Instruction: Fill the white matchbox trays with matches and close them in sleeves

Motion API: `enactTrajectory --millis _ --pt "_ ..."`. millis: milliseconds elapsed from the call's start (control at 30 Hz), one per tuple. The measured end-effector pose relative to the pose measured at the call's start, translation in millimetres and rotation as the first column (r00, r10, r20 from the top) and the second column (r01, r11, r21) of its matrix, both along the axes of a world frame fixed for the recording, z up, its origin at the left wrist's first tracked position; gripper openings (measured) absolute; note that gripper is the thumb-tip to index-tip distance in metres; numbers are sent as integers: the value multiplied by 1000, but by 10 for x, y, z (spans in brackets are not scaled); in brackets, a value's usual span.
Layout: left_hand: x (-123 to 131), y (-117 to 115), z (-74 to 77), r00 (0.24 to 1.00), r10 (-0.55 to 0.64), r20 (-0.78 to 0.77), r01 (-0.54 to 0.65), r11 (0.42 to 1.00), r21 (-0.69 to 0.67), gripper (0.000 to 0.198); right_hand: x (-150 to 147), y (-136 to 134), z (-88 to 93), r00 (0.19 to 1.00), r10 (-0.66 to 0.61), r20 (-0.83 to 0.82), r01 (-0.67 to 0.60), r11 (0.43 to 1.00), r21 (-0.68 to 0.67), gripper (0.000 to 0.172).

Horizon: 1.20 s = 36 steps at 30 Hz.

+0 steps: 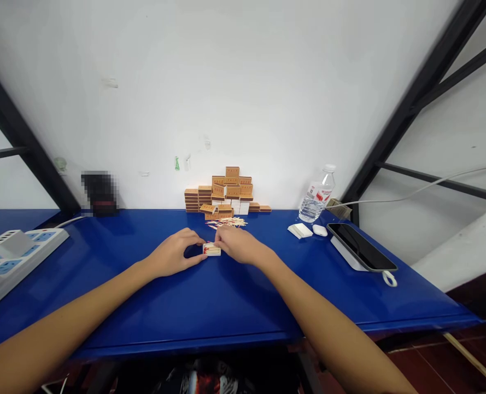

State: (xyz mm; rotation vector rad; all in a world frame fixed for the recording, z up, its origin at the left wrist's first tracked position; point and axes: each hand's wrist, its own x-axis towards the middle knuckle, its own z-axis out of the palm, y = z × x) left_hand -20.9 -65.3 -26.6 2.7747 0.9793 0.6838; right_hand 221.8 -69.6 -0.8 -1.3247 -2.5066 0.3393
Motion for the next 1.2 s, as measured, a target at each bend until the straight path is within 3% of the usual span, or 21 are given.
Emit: enactTrajectory --millis 100,267,633,867,1033,1200 --pt "1 8 -6 1000 -7 -8 7 1000 0 27 -87 -36 -45 999 37 27 -38 999 33 10" --pt "8 -7 16 1000 0 4 0 1000 -5 25 31 26 -71 998 66 11 -66 998 21 4" --pt "-4 16 1 1000 3 18 -2 1000 -7 25 10 49 -40 993 76 -90 -78 997 -20 10" --pt "-1 -7 26 1000 16 19 -15 1000 -5 25 181 257 -153 973 -113 -200 137 984 111 13" --pt "8 -12 34 1000 16 16 -16 1000 -18 26 184 418 -335 960 -109 -258 147 980 132 10" --pt "3 -3 18 1000 14 22 -14 1000 -13 25 45 485 -394 962 -193 -194 222 964 144 10"
